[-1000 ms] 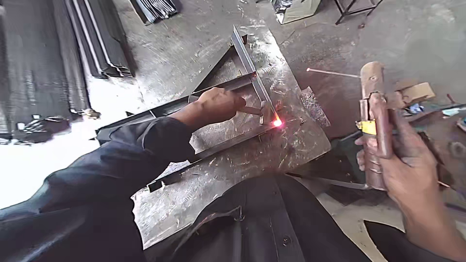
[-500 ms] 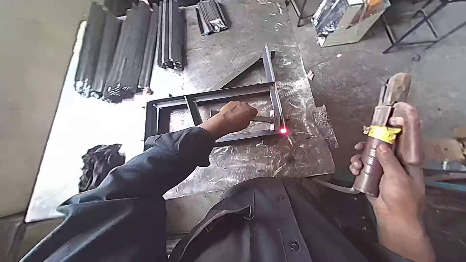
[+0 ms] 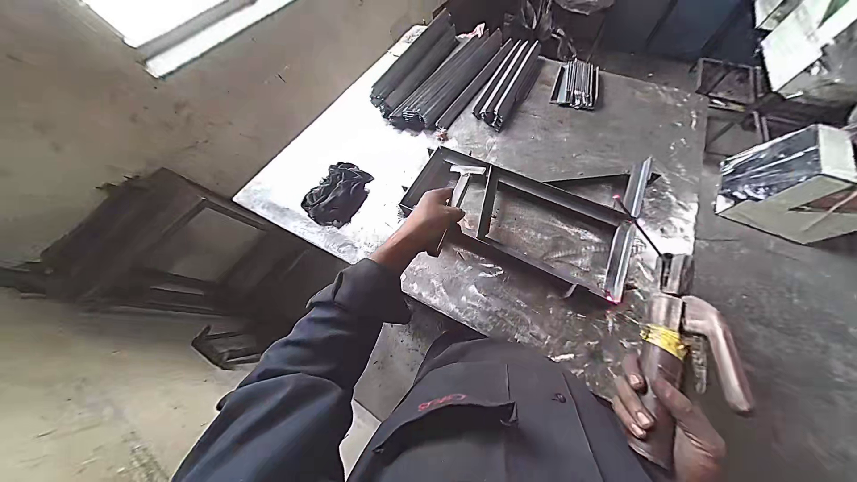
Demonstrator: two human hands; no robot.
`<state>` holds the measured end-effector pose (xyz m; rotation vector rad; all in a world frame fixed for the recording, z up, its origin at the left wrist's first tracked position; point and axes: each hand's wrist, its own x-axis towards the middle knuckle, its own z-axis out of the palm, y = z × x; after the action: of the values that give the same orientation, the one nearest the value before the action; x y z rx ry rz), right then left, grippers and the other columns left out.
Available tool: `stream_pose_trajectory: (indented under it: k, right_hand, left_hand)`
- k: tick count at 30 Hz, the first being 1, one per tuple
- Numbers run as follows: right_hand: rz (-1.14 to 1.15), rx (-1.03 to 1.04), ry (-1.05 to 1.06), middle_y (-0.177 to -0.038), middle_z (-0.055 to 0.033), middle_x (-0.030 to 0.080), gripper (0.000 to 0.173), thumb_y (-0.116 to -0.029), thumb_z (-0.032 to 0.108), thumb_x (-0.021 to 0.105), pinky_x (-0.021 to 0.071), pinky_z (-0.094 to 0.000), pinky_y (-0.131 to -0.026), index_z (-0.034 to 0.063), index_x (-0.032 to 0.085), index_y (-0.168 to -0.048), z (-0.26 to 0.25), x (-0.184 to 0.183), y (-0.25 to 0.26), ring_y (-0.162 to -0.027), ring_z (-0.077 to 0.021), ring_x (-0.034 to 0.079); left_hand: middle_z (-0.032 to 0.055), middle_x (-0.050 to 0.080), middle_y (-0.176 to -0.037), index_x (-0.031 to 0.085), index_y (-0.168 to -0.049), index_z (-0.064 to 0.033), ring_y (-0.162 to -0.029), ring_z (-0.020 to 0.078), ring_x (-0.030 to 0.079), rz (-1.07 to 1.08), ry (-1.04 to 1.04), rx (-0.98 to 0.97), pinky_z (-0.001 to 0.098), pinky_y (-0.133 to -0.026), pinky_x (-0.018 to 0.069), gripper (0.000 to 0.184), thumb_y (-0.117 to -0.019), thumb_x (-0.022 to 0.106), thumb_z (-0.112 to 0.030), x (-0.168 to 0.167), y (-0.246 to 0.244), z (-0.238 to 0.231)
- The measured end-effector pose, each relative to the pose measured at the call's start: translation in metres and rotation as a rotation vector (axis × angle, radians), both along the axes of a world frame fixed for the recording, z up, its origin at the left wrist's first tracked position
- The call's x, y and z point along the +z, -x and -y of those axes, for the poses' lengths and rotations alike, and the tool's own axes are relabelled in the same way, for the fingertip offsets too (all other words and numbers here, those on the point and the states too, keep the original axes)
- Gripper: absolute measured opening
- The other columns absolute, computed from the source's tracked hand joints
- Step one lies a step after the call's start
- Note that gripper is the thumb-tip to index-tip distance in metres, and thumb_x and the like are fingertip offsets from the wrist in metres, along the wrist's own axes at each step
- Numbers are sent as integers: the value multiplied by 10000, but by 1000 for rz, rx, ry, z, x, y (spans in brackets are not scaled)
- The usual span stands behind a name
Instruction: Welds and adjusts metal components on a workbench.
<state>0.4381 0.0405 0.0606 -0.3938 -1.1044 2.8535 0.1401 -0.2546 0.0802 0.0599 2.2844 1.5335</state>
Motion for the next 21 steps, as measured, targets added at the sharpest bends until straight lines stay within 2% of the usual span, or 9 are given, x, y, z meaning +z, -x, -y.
stream_pose_trajectory:
  k: [2, 3, 6, 7, 11, 15, 18, 20, 21]
  right_hand:
    - [-44, -3, -115, -799, -58, 622, 296, -912, 260, 749, 521, -245, -427, 71, 609, -1091, 12, 5, 16, -466, -96, 555]
    - [-67, 3, -163, -785, -53, 622, 287, -921, 266, 741, 522, -247, -429, 67, 617, -1087, 17, 7, 24, -465, -96, 557]
    - [-97, 42, -250, -745, -31, 602, 250, -942, 291, 709, 523, -248, -438, 78, 628, -1046, 36, 12, 48, -465, -93, 555]
    - [-99, 52, -264, -747, -27, 600, 246, -946, 294, 704, 526, -247, -440, 82, 628, -1045, 43, 14, 57, -468, -91, 555]
    - [-90, 26, -272, -782, -36, 611, 248, -943, 276, 706, 526, -246, -436, 76, 624, -1064, 73, 20, 90, -470, -94, 555]
    - [-82, -29, -335, -780, -49, 603, 242, -945, 263, 697, 514, -247, -422, 62, 607, -1046, 94, 29, 112, -461, -100, 542]
    - [-99, -18, -493, -752, -36, 610, 379, -976, 462, 657, 519, -258, -404, 89, 620, -1036, 91, 51, 135, -449, -108, 546]
    - [-88, 3, -663, -763, -29, 603, 510, -961, 620, 581, 521, -278, -394, 120, 554, -1055, 81, 72, 157, -450, -126, 544]
    - [-99, 14, -730, -768, -28, 607, 503, -975, 619, 560, 518, -286, -387, 127, 535, -1075, 76, 84, 170, -447, -134, 542]
  left_hand:
    - [147, 723, -1075, 649, -1311, -55, -878, 215, 709, -25, 2, 58, 446, -793, 594, 395, -917, 651, -43, -13, 6, 11]
    - [154, 721, -1068, 642, -1325, -52, -857, 220, 705, -21, -11, 101, 450, -783, 591, 416, -909, 658, -36, -19, 10, 12]
    - [146, 702, -922, 630, -1311, -45, -628, 196, 650, -6, -53, 209, 404, -609, 580, 432, -881, 654, -30, -38, 31, 11]
    - [145, 690, -905, 623, -1307, -42, -610, 198, 631, 9, -69, 227, 405, -594, 567, 434, -874, 648, -28, -41, 39, 9]
    - [152, 678, -904, 612, -1294, -22, -622, 207, 634, 60, -157, 285, 398, -591, 566, 408, -887, 629, -13, -57, 58, 4]
    - [209, 702, -1033, 564, -1368, -43, -723, 290, 737, 72, -204, 334, 496, -664, 646, 483, -887, 594, -9, -73, 63, -5]
    - [221, 690, -1033, 514, -1445, -70, -697, 309, 693, 69, -190, 357, 506, -634, 602, 544, -908, 593, -41, -80, 68, -15]
    - [212, 685, -1022, 482, -1494, -69, -675, 282, 668, 71, -200, 380, 476, -629, 589, 594, -913, 594, -18, -81, 69, -19]
    - [204, 686, -1010, 489, -1491, -73, -660, 269, 657, 65, -213, 391, 461, -616, 581, 595, -910, 598, -9, -82, 68, -20]
